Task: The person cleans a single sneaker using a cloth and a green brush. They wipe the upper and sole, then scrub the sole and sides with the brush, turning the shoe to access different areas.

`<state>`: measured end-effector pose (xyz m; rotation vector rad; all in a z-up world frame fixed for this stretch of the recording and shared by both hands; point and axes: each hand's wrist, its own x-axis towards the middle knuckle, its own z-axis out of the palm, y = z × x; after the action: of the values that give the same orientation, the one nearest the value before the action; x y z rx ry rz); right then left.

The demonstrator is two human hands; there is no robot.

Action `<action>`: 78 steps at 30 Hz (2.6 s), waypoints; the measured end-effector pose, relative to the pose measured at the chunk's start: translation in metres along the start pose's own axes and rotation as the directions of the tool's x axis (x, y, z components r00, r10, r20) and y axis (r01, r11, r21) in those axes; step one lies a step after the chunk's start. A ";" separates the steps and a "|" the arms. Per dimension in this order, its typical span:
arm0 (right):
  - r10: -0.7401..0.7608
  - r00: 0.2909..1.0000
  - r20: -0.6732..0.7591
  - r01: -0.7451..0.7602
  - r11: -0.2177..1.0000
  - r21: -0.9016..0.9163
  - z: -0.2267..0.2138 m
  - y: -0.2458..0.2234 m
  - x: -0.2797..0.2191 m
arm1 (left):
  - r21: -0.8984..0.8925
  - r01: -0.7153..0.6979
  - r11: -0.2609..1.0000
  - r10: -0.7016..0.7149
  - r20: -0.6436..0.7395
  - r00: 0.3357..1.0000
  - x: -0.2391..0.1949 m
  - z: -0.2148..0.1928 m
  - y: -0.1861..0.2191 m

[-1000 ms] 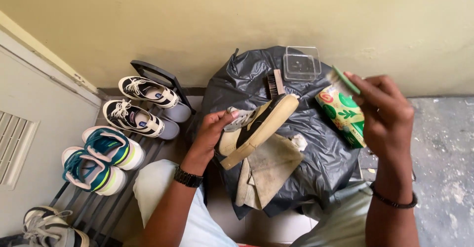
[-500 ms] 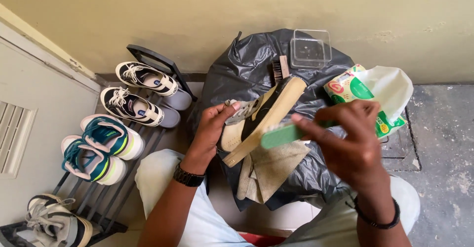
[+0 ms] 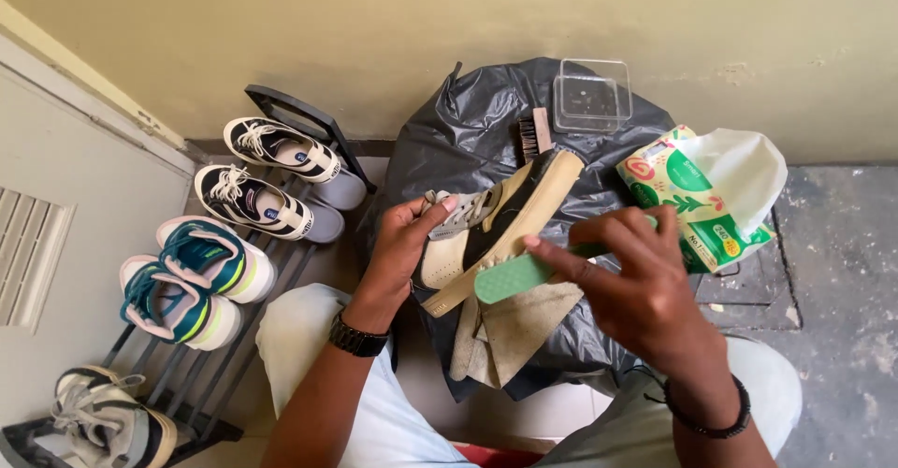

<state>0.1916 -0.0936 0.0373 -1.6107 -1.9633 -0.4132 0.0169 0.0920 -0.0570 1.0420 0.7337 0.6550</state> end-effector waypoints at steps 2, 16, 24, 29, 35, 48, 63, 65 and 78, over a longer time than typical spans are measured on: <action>0.065 0.996 -0.055 -0.064 0.998 0.013 -0.008 0.018 -0.005 | 0.000 0.006 1.000 -0.006 0.002 1.000 0.000 0.001 0.003; -0.003 1.000 -0.003 0.003 0.999 -0.034 0.004 0.034 -0.011 | 0.052 0.023 0.998 -0.022 -0.016 1.000 -0.009 0.005 0.012; 0.086 0.994 -0.073 -0.076 0.988 0.132 0.001 0.050 -0.012 | 0.112 -0.087 0.990 0.088 0.002 0.996 -0.013 0.004 0.007; -0.030 0.999 0.034 0.029 0.999 0.042 0.005 0.030 0.001 | 0.122 -0.092 0.988 0.097 -0.034 0.995 -0.009 0.007 0.005; 0.156 0.985 -0.069 -0.147 0.982 0.121 -0.007 0.072 -0.016 | 0.160 -0.174 0.972 0.181 -0.030 0.983 -0.010 0.002 -0.006; 0.249 0.958 -0.145 -0.222 0.958 0.180 -0.014 0.065 -0.011 | 0.045 -0.103 0.994 0.105 -0.055 0.993 -0.014 0.007 0.005; 0.356 0.925 -0.132 -0.319 0.918 0.236 -0.015 0.065 -0.022 | 0.072 -0.068 0.995 0.069 -0.011 0.998 -0.015 0.010 0.003; 0.246 0.965 -0.093 -0.223 0.953 0.207 -0.006 0.054 -0.015 | 0.086 -0.079 0.993 0.081 -0.016 0.997 -0.011 0.007 -0.001; 0.236 0.966 -0.108 -0.213 0.959 0.189 -0.013 0.058 -0.015 | 0.106 -0.110 0.988 0.110 0.004 0.994 -0.014 0.005 -0.001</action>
<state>0.2522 -0.0997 0.0318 -1.6273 -1.6489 -0.2405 0.0128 0.0783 -0.0535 1.1864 0.7229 0.7178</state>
